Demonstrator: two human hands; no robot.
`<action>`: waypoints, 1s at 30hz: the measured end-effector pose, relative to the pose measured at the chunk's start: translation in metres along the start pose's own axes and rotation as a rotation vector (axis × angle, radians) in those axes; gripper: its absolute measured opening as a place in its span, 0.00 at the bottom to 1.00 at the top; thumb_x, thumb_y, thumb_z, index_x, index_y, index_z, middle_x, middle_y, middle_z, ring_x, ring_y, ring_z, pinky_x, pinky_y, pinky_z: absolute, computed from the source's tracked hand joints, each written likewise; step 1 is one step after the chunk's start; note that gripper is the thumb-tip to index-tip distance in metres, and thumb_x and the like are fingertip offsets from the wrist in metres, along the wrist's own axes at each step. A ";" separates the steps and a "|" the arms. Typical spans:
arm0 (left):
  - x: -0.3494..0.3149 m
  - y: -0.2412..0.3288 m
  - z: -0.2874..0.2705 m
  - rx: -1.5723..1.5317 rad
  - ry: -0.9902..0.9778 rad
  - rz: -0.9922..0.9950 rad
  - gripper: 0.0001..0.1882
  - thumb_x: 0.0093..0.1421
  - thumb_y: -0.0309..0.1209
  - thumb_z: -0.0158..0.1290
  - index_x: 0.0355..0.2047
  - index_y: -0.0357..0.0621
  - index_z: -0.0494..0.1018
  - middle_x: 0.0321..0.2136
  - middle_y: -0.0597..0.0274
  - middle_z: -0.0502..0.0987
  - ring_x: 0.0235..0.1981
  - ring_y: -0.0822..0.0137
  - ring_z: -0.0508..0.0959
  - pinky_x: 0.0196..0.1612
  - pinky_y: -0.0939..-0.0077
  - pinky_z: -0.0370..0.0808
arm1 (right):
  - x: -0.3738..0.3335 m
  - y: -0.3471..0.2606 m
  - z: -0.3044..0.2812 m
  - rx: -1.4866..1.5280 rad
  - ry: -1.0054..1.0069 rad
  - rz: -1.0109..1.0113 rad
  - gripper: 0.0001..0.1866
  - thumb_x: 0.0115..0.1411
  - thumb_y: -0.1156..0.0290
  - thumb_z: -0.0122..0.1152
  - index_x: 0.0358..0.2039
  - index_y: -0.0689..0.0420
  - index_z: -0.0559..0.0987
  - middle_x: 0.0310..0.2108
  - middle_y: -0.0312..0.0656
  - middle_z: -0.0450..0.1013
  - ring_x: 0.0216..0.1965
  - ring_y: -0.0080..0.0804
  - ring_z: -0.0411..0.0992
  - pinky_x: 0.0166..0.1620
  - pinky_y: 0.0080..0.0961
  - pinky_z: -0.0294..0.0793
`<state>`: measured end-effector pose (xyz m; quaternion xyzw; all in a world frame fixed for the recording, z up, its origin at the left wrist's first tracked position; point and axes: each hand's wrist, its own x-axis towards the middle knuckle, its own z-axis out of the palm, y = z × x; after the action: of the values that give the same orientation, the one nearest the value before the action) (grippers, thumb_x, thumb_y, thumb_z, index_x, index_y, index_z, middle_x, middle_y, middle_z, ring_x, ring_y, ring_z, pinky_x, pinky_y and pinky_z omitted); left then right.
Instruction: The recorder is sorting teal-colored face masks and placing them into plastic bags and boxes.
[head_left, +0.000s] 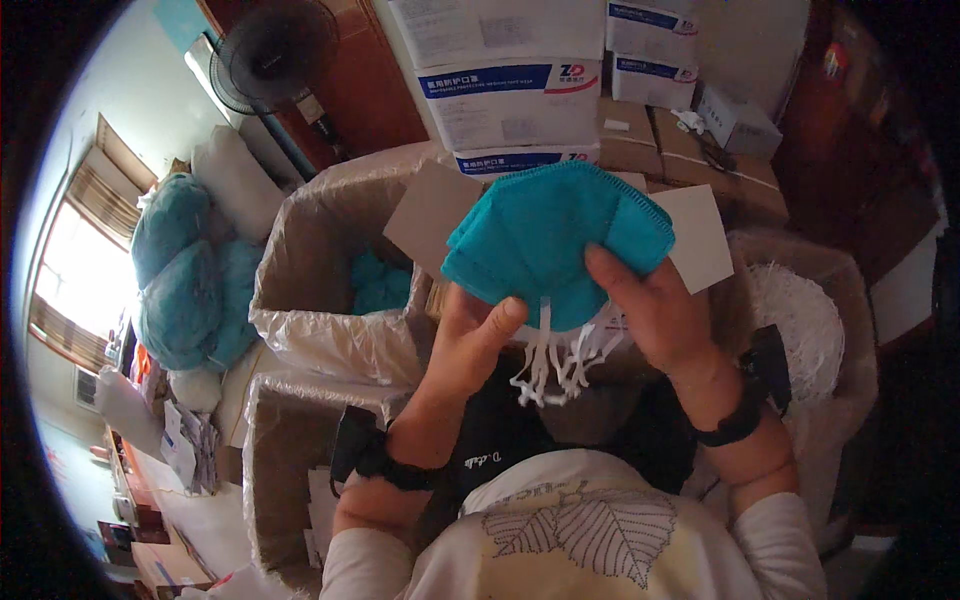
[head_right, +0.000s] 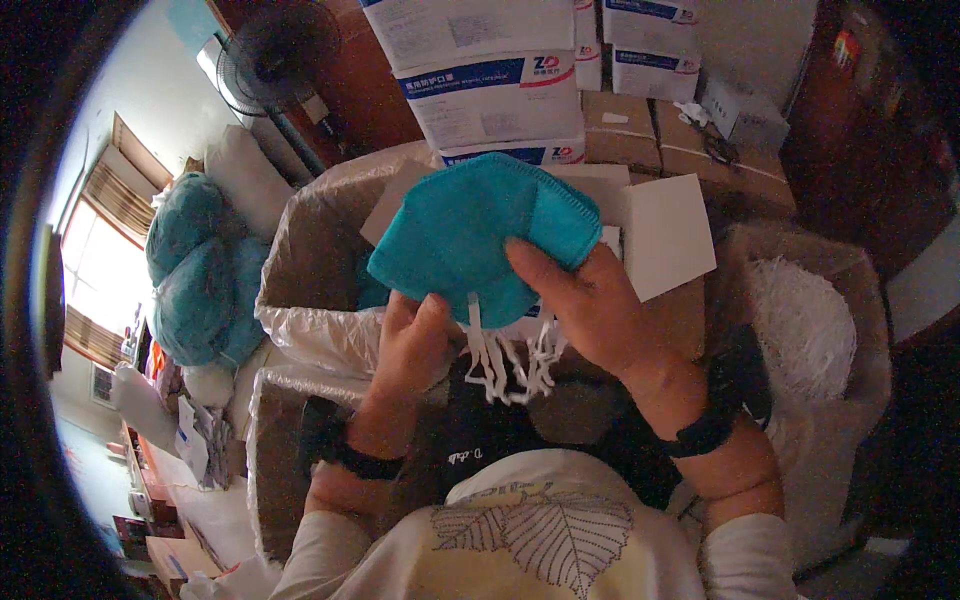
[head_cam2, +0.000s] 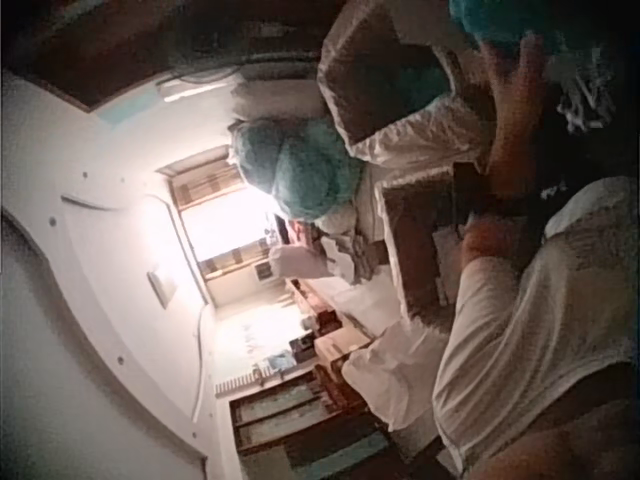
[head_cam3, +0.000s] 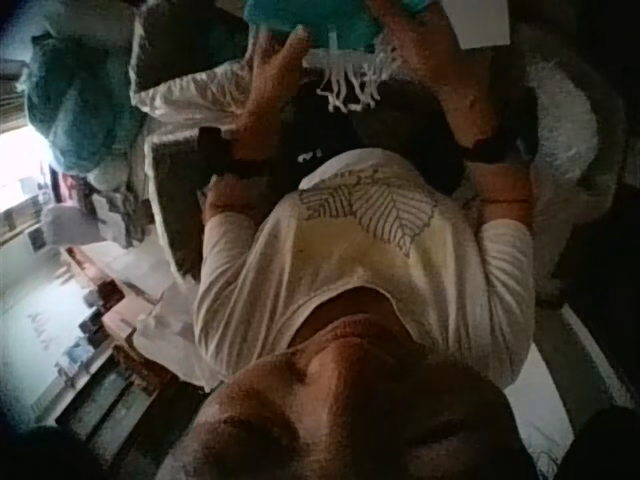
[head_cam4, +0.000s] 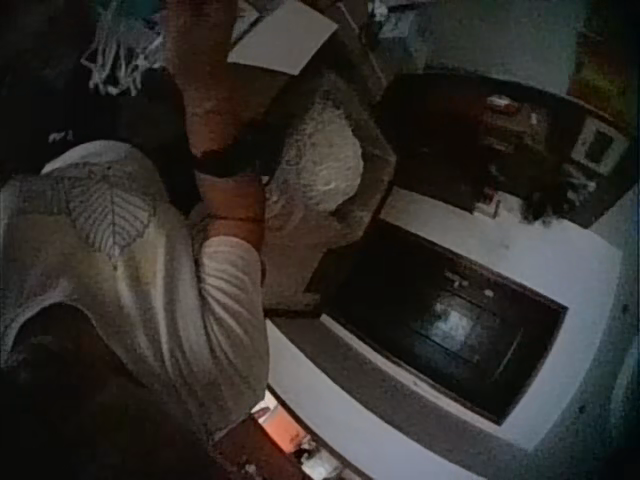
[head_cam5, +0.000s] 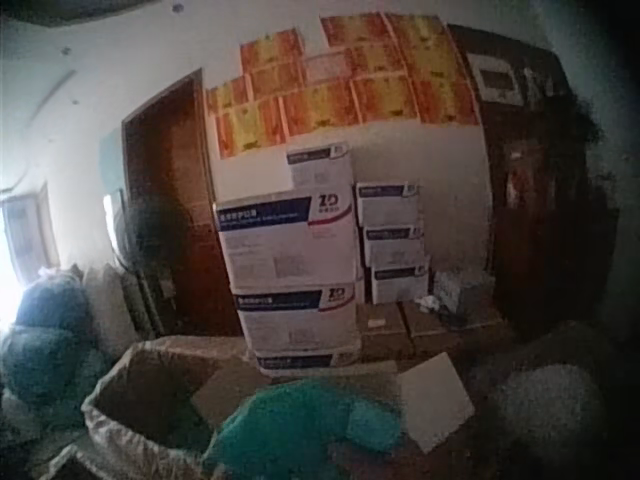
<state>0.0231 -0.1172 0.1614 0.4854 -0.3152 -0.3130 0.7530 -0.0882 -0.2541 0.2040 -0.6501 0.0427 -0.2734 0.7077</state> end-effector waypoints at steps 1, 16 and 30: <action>0.000 -0.002 -0.003 0.003 -0.028 -0.035 0.43 0.48 0.48 0.56 0.55 0.36 0.50 0.52 0.58 0.60 0.53 0.65 0.60 0.53 0.68 0.58 | 0.000 0.000 0.000 -0.001 0.031 0.042 0.18 0.58 0.67 0.50 0.48 0.59 0.67 0.42 0.36 0.68 0.42 0.22 0.64 0.47 0.22 0.64; -0.015 -0.003 0.007 0.038 0.001 0.222 0.25 0.58 0.39 0.45 0.52 0.37 0.57 0.48 0.59 0.65 0.49 0.67 0.65 0.51 0.71 0.61 | -0.025 0.012 0.005 -0.157 -0.058 -0.123 0.20 0.58 0.67 0.49 0.51 0.60 0.64 0.48 0.38 0.63 0.46 0.25 0.62 0.50 0.25 0.62; -0.011 -0.018 -0.001 0.096 -0.253 -0.127 0.28 0.54 0.40 0.52 0.51 0.38 0.58 0.45 0.62 0.65 0.47 0.68 0.64 0.49 0.73 0.62 | -0.005 0.017 0.004 0.056 -0.099 0.174 0.22 0.58 0.58 0.48 0.46 0.63 0.67 0.41 0.38 0.69 0.42 0.24 0.65 0.47 0.24 0.63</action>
<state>0.0138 -0.1140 0.1428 0.4965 -0.3907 -0.4034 0.6620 -0.0848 -0.2483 0.1875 -0.6366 0.0563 -0.1795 0.7479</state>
